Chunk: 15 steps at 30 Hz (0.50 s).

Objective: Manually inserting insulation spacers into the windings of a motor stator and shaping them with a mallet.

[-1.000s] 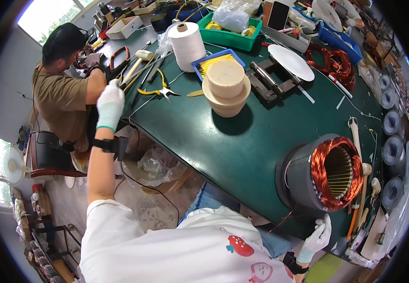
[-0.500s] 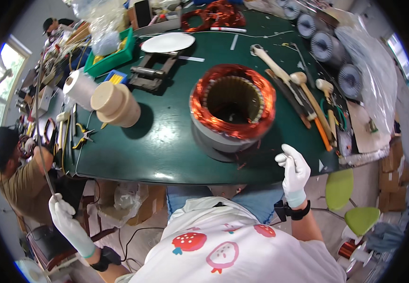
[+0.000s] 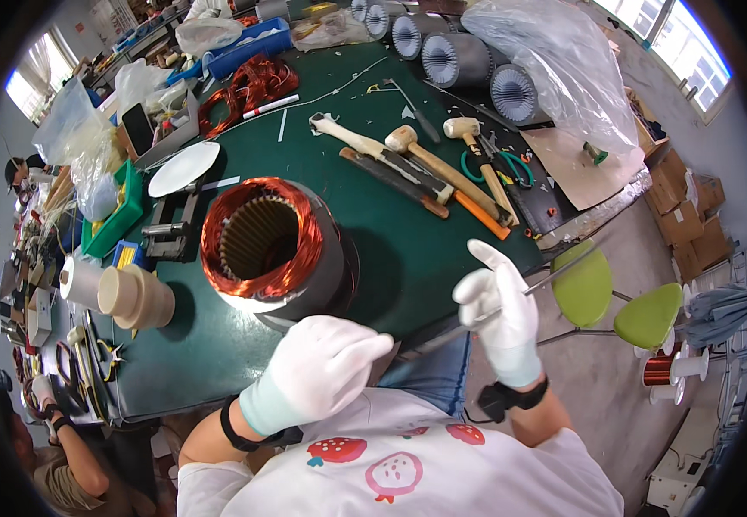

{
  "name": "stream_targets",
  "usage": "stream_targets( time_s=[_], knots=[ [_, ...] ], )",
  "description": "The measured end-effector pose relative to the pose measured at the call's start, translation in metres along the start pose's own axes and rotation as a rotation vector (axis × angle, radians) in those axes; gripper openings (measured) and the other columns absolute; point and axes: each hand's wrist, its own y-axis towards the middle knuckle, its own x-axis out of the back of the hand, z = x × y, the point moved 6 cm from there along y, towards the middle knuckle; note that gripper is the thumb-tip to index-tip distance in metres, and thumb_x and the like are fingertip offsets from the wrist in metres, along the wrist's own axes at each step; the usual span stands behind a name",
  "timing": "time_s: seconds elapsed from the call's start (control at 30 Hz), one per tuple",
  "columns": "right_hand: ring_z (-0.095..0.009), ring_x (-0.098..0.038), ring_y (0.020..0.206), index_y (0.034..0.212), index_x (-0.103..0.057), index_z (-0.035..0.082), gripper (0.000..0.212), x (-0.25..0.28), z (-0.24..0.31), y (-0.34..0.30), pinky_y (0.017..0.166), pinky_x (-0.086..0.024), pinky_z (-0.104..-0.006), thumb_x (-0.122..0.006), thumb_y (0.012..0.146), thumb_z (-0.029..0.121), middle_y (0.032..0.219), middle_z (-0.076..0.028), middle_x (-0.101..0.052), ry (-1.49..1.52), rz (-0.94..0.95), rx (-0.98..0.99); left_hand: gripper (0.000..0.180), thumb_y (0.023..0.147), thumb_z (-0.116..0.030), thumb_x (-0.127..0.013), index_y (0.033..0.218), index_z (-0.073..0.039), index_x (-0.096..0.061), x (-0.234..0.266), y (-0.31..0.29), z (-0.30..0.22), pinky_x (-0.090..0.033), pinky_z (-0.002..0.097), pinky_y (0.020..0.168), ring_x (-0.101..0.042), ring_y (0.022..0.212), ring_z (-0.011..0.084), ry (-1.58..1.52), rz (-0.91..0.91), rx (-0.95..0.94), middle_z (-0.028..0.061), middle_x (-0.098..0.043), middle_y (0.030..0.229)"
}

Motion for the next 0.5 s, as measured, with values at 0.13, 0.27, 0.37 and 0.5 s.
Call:
stream_targets(
  time_s=[0.13, 0.27, 0.37, 0.5],
  knots=[
    [-0.001, -0.039, 0.052, 0.138, -0.057, -0.006, 0.048, 0.067, 0.004, -0.011, 0.050, -0.033, -0.0178, -0.038, 0.115, 0.032, 0.066, 0.004, -0.049, -0.419, -0.081, -0.090, 0.047, 0.062, 0.009, -0.064, 0.106, -0.006, -0.072, 0.026, -0.020, 0.016, -0.054, 0.0412, 0.071, -0.068, 0.079, 0.0293, 0.095, -0.159, 0.006, 0.0078, -0.069, 0.090],
    [0.000, -0.033, 0.054, 0.138, -0.058, -0.005, 0.043, 0.077, -0.010, -0.012, 0.049, -0.029, -0.0189, -0.039, 0.115, 0.026, 0.067, 0.008, -0.042, -0.361, -0.128, -0.214, 0.041, 0.065, 0.011, -0.056, 0.101, -0.005, -0.070, 0.034, -0.069, 0.037, -0.052, 0.0390, 0.070, -0.064, 0.073, 0.0292, 0.172, -0.305, 0.235, 0.0083, -0.068, 0.084],
    [-0.001, -0.034, 0.055, 0.139, -0.058, -0.004, 0.041, 0.053, -0.013, 0.007, 0.049, -0.029, -0.0193, -0.040, 0.114, 0.024, 0.068, 0.007, -0.042, -0.312, -0.036, -0.175, 0.037, 0.071, 0.015, -0.054, 0.099, -0.004, -0.068, 0.026, -0.094, 0.042, -0.051, 0.0380, 0.069, -0.063, 0.071, 0.0270, 0.272, -0.286, 0.353, 0.0072, -0.066, 0.081],
    [-0.002, -0.037, 0.054, 0.134, -0.063, 0.000, 0.035, 0.043, -0.025, 0.018, 0.049, -0.029, -0.0195, -0.045, 0.112, 0.021, 0.068, 0.007, -0.045, -0.296, 0.035, -0.159, 0.033, 0.084, 0.014, -0.051, 0.104, -0.005, -0.070, 0.023, -0.110, 0.044, -0.052, 0.0350, 0.071, -0.064, 0.074, 0.0253, 0.306, -0.245, 0.454, 0.0080, -0.069, 0.083]
  ],
)
